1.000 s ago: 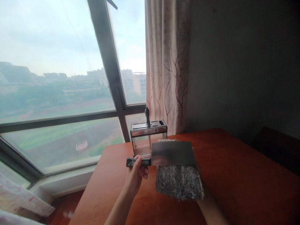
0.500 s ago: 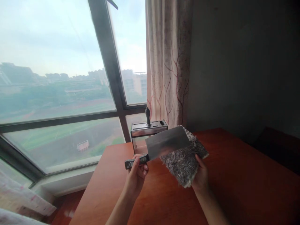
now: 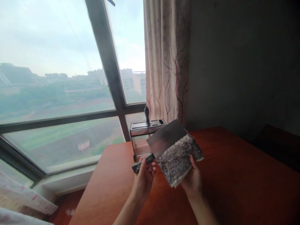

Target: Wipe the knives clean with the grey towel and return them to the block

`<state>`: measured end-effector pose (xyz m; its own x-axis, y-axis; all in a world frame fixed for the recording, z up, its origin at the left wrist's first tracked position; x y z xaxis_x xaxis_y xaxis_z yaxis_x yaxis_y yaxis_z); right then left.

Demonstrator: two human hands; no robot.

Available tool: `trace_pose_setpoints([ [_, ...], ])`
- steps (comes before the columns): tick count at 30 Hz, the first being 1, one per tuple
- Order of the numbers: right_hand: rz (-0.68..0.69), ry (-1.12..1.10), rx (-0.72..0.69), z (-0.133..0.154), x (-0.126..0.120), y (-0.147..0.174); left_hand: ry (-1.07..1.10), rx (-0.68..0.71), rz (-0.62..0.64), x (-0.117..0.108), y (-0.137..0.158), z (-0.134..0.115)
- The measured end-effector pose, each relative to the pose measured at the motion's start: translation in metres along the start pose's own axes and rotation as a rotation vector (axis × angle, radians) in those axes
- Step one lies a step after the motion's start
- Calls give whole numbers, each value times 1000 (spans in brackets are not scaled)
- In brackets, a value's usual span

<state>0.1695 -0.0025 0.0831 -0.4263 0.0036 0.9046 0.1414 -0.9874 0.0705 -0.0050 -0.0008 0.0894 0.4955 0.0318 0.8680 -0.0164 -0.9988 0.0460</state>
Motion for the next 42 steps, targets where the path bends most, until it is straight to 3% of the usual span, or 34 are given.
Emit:
trace_pose_setpoints([
  [6, 21, -27, -34, -5, 15, -1, -8, -13, 8, -1, -2, 1],
  [13, -11, -44, -43, -13, 21, -2, -41, -133, 177, 10, -2, -8],
  [22, -27, -37, -74, -9, 20, -2, 11, -245, 136, 9, 1, 4],
  [27, -31, -28, -99, -9, 17, -1, 40, -193, 92, 2, -2, 1],
  [35, -41, -73, -88, -9, 21, -2, 82, -237, 116, 7, 1, 0],
  [42, -44, -38, -112, -8, 22, 3, 97, -86, -1, -3, -6, -1],
])
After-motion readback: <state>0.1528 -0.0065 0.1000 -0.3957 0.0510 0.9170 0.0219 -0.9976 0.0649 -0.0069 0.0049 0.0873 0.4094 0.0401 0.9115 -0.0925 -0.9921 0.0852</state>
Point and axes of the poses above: each hand's wrist, its own y-axis away from the middle knuckle, its own x-axis out of the palm, z = x × y, the point moved 3 cm from there along -y, towards the middle knuckle, and after that the axes turned 9 degrees about y, right-handed, at the moved point
